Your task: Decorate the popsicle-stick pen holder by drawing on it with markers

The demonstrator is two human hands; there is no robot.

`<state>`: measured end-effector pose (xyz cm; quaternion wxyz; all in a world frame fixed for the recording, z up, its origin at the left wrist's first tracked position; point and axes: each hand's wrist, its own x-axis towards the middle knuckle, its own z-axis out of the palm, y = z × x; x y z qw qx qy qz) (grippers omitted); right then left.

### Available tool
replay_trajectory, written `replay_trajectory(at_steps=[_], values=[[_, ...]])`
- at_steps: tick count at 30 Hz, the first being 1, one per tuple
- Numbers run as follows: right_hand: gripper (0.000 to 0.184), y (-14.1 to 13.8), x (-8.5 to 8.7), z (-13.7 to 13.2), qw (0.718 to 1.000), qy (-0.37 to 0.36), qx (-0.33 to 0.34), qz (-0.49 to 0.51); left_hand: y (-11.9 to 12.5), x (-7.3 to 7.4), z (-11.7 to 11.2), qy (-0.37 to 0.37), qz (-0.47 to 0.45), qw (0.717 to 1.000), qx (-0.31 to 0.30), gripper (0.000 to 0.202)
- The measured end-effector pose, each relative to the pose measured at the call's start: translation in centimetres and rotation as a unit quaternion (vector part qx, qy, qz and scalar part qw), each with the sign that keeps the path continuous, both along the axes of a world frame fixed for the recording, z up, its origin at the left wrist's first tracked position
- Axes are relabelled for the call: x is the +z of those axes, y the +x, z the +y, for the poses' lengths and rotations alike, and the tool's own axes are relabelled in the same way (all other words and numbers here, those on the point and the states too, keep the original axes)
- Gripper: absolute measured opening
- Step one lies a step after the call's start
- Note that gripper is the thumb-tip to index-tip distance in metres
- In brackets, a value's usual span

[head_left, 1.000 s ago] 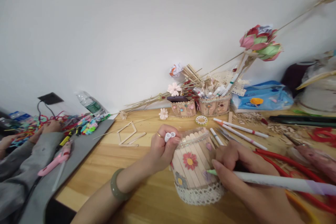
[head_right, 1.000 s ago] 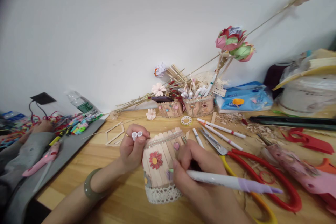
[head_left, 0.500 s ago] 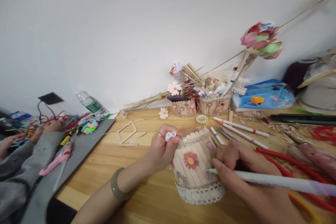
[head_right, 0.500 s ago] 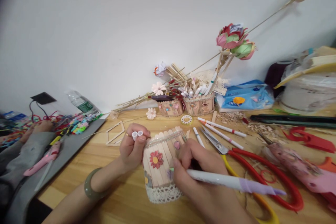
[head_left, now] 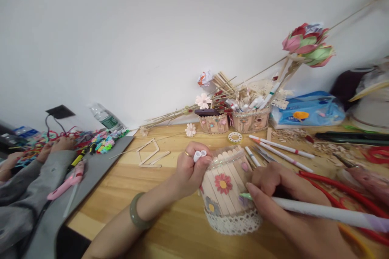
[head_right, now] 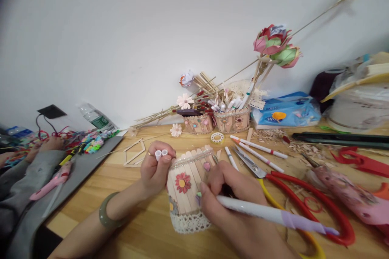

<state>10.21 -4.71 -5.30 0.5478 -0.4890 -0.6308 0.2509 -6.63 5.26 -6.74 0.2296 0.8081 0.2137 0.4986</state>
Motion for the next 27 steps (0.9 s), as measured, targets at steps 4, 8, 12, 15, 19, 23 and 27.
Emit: replay_trajectory(at_steps=[4, 8, 12, 15, 19, 23, 27], values=[[0.023, -0.03, -0.08, -0.17, 1.000, -0.004, 0.005, -0.023, -0.01, 0.02, -0.03, -0.006, 0.000, 1.000, 0.003, 0.007], [0.023, -0.06, -0.08, -0.12, 0.999, -0.005, 0.010, -0.039, 0.02, 0.09, -0.01, -0.003, 0.009, 1.000, 0.012, 0.011], [0.023, 0.05, -0.21, 0.04, 1.000, 0.005, -0.008, -0.021, 0.10, 0.21, -0.01, 0.006, 0.010, 1.000, 0.010, 0.009], [0.023, 0.13, -0.22, -0.08, 0.999, 0.007, 0.005, -0.037, 0.15, 0.30, 0.00, 0.010, 0.006, 1.000, 0.008, 0.008], [0.024, 0.10, -0.12, -0.23, 0.999, 0.006, 0.020, -0.038, 0.19, 0.35, 0.06, 0.008, 0.003, 1.000, 0.003, 0.006], [0.023, 0.01, -0.21, -0.17, 0.999, 0.006, 0.014, -0.037, 0.29, 0.41, 0.01, 0.008, 0.000, 1.000, -0.001, 0.006], [0.025, 0.03, -0.40, -0.19, 0.998, -0.006, 0.037, -0.044, 0.35, 0.53, -0.06, 0.011, 0.003, 1.000, 0.004, 0.006]])
